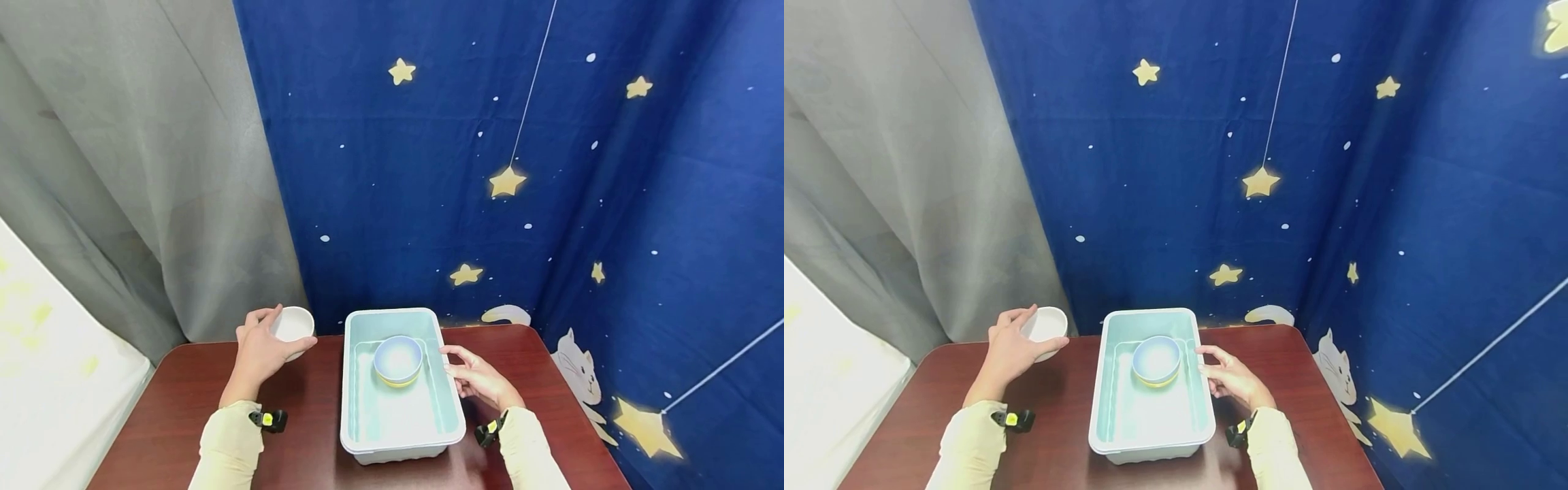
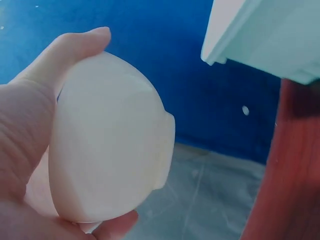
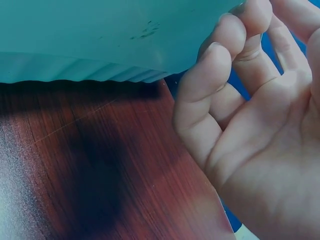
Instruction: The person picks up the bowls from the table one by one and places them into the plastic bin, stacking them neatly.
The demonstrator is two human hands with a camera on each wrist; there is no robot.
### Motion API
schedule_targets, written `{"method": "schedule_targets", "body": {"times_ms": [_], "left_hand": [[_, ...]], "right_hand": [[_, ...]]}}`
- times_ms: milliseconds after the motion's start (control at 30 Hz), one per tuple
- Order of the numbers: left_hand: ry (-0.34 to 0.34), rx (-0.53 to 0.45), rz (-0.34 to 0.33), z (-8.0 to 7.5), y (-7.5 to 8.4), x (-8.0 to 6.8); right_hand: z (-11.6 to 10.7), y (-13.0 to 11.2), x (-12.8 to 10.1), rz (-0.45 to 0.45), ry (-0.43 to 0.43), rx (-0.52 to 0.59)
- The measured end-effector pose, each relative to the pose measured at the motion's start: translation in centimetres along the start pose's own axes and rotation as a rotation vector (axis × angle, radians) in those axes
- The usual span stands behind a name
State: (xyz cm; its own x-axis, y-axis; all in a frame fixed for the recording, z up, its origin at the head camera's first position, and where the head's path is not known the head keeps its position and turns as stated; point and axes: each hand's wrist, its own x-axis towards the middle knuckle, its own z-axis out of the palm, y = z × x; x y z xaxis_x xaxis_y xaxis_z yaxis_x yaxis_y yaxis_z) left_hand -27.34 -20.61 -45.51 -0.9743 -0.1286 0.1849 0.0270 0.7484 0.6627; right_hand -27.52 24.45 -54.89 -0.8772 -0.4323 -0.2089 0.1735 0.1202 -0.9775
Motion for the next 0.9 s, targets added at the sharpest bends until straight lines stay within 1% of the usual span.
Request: {"method": "schedule_targets", "body": {"times_ms": [133,267,367,467,633,733,900], "left_hand": [[-0.023,-0.021,-0.021,-0.2,0.6,0.0],[-0.027,-0.022,-0.015,0.2,1.6,0.2],[-0.015,-0.005,-0.002,0.7,2.4,0.4],[0.014,0.029,0.017,1.1,3.1,0.4],[0.049,0.065,0.039,1.4,4.3,0.4],[0.05,0.054,0.028,1.5,4.7,0.4],[0.059,0.007,-0.006,1.6,5.5,0.4]], "right_hand": [[0.1,0.1,0.0,0.001,-0.015,-0.008],[0.1,0.1,0.0,0.001,-0.008,-0.011],[0.0,0.0,0.0,-0.009,-0.006,-0.01],[0.0,0.0,0.0,-0.007,-0.01,-0.01],[0.0,0.0,-0.1,0.001,0.003,-0.013],[0.1,0.0,-0.1,0.002,0.008,-0.012],[0.2,0.1,-0.1,-0.004,0.002,-0.003]]}}
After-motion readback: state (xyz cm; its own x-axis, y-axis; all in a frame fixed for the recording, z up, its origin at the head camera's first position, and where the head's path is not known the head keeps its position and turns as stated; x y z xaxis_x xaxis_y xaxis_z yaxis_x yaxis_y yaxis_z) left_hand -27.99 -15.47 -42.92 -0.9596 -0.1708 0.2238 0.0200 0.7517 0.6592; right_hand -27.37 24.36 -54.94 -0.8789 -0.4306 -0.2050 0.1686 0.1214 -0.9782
